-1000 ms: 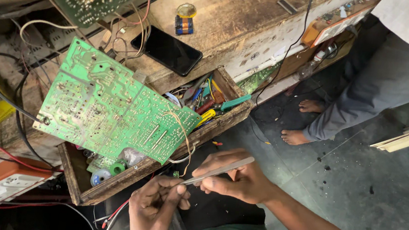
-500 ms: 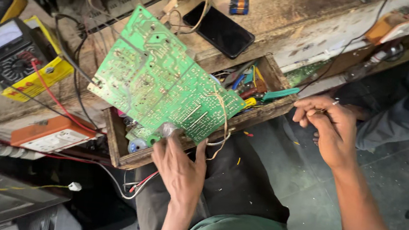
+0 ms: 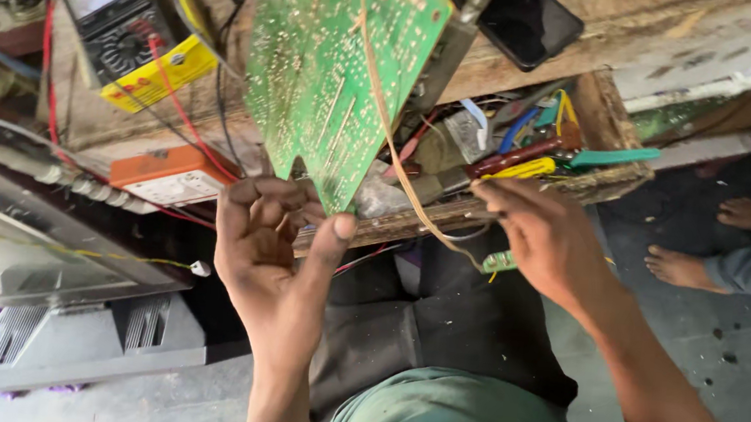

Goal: The person solders a green circuit board using a soldering iron and solder wire. They repeatedly apply solder to various points on the board while holding the solder spool in the other hand. The person also uses a small metal tool to adjust components on the board.

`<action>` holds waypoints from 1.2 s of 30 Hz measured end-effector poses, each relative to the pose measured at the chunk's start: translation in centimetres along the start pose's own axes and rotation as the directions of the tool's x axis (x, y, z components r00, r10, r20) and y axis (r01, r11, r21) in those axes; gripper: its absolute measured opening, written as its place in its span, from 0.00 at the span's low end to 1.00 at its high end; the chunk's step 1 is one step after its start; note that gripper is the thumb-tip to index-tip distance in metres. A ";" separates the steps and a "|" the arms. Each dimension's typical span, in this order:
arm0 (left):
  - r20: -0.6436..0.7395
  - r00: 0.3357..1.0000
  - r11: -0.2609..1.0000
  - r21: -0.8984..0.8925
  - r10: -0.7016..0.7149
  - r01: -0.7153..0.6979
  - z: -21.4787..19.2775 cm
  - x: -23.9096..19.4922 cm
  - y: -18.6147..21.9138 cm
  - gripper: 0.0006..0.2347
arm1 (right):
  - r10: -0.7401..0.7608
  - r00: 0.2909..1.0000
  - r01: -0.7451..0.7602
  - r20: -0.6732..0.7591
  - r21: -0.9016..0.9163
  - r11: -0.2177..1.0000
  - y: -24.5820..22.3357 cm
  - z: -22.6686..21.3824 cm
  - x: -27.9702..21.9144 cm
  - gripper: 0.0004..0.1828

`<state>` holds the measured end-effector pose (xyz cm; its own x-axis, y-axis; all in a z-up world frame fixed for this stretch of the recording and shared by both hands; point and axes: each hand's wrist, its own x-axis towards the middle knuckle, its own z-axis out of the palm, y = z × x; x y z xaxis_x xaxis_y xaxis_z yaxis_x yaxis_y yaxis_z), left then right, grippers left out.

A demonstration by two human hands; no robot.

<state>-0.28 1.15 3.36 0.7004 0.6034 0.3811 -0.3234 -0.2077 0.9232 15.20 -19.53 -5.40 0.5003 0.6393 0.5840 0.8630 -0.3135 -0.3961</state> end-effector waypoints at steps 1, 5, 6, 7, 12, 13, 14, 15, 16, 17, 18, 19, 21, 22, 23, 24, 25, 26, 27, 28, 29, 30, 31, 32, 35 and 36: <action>-0.001 1.000 1.000 -0.012 0.000 0.000 -0.2 0.4 0.3 0.20 | 0.000 1.000 0.000 0.026 -0.029 1.000 -0.4 0.7 0.2 0.22; -0.003 0.995 0.984 -0.148 -0.102 0.100 -1.0 1.0 1.1 0.18 | 0.054 0.992 -0.046 0.114 -0.066 0.997 -0.9 2.7 0.3 0.18; -0.008 0.994 0.979 -0.179 -0.105 0.102 -1.1 1.0 1.2 0.17 | 0.077 0.988 -0.070 0.131 -0.056 0.996 -0.8 2.7 0.3 0.17; -0.009 0.995 0.973 -0.208 -0.103 0.099 -1.2 1.2 1.4 0.16 | 0.087 0.986 -0.081 0.144 -0.046 0.996 -1.0 2.7 0.2 0.16; -0.041 0.997 0.947 -0.319 -0.068 0.051 -1.5 2.1 2.2 0.14 | 0.070 0.981 -0.067 0.182 -0.026 0.997 -2.8 1.3 -1.3 0.17; -0.047 0.997 0.943 -0.331 -0.057 0.038 -1.5 2.2 2.3 0.13 | 0.082 0.973 -0.080 0.217 -0.019 0.997 -3.1 1.2 -2.0 0.18; -0.063 0.994 0.939 -0.339 -0.086 0.060 -1.4 2.3 2.4 0.13 | 0.094 0.963 -0.094 0.252 -0.012 0.996 -3.3 1.0 -2.8 0.19; -0.076 0.991 0.935 -0.345 -0.114 0.081 -1.2 2.5 2.6 0.13 | 0.106 0.953 -0.109 0.283 -0.005 0.994 -3.5 1.0 -3.6 0.21; -0.099 0.978 0.927 -0.349 -0.182 0.137 -0.9 2.4 2.9 0.13 | 0.112 0.942 -0.115 0.315 -0.009 0.993 -3.7 1.0 -4.5 0.20; -0.122 0.962 0.918 -0.351 -0.242 0.187 -0.8 2.4 3.2 0.13 | 0.115 0.932 -0.118 0.342 -0.012 0.993 -3.7 1.1 -5.2 0.20; -0.086 0.975 0.922 -0.350 -0.205 0.163 -0.8 2.4 3.4 0.13 | 0.118 0.922 -0.121 0.369 -0.015 0.993 -3.8 1.3 -5.9 0.20; -0.051 0.985 0.927 -0.350 -0.165 0.138 -0.8 2.3 3.4 0.13 | 0.126 0.919 -0.135 0.373 -0.002 0.991 -3.9 1.4 -6.7 0.21; -0.008 0.992 0.921 -0.373 -0.123 0.111 -1.0 2.1 3.2 0.12 | 0.138 0.914 -0.158 0.382 0.023 0.987 -4.0 1.5 -8.2 0.24; 0.000 0.993 0.911 -0.396 -0.120 0.110 -1.2 2.1 3.1 0.12 | 0.134 0.906 -0.158 0.400 0.027 0.987 -3.9 1.4 -8.7 0.24; 0.008 0.993 0.902 -0.418 -0.116 0.109 -1.4 2.1 3.0 0.11 | 0.130 0.900 -0.157 0.417 0.031 0.987 -3.9 1.4 -9.2 0.25; 0.015 0.993 0.904 -0.412 -0.119 0.114 -1.6 2.0 3.1 0.11 | 0.126 0.892 -0.156 0.433 0.036 0.987 -3.8 1.3 -9.5 0.25; 0.022 0.993 0.906 -0.406 -0.118 0.117 -1.8 2.1 3.2 0.10 | 0.117 0.858 -0.161 0.500 0.046 0.986 -3.7 1.3 -9.8 0.26; 0.029 0.993 0.909 -0.400 -0.118 0.119 -1.9 2.3 3.3 0.09 | 0.108 0.819 -0.168 0.564 0.055 0.984 -3.5 1.2 -10.0 0.27; 0.022 0.991 0.906 -0.401 -0.134 0.132 -2.1 2.4 3.4 0.09 | 0.098 0.771 -0.179 0.629 0.066 0.982 -3.6 1.2 -10.4 0.27; 0.015 0.988 0.904 -0.403 -0.151 0.144 -2.3 2.5 3.5 0.09 | 0.089 0.754 -0.185 0.650 0.081 0.979 -3.7 1.2 -10.7 0.28; 0.009 0.986 0.900 -0.406 -0.166 0.155 -2.4 2.7 3.6 0.09 | 0.081 0.738 -0.192 0.670 0.093 0.977 -3.7 1.2 -11.0 0.28; 0.011 0.987 0.901 -0.407 -0.160 0.151 -2.6 2.7 3.7 0.09 | 0.072 0.721 -0.198 0.689 0.106 0.974 -3.7 1.3 -11.2 0.28; 0.011 0.988 0.899 -0.413 -0.155 0.145 -2.6 2.7 3.7 0.09 | 0.069 0.725 -0.191 0.685 0.105 0.976 -3.6 1.4 -11.2 0.27; 0.012 0.989 0.897 -0.419 -0.149 0.140 -2.7 2.8 3.7 0.09 | 0.066 0.730 -0.184 0.681 0.104 0.977 -3.5 1.5 -11.1 0.27; 0.038 0.987 0.867 -0.473 -0.155 0.155 -2.8 2.8 3.6 0.09 | 0.090 0.747 -0.206 0.658 0.102 0.973 -3.9 1.4 -10.8 0.25; 0.046 0.987 0.865 -0.477 -0.153 0.156 -2.8 2.8 3.6 0.09 | 0.099 0.757 -0.213 0.646 0.100 0.972 -3.8 1.3 -10.2 0.24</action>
<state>-1.27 4.21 7.57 0.7701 0.5922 0.2370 -0.4734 0.2816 0.8346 6.69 -23.93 -10.75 0.4189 0.9063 -0.0553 0.7251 -0.3705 -0.5805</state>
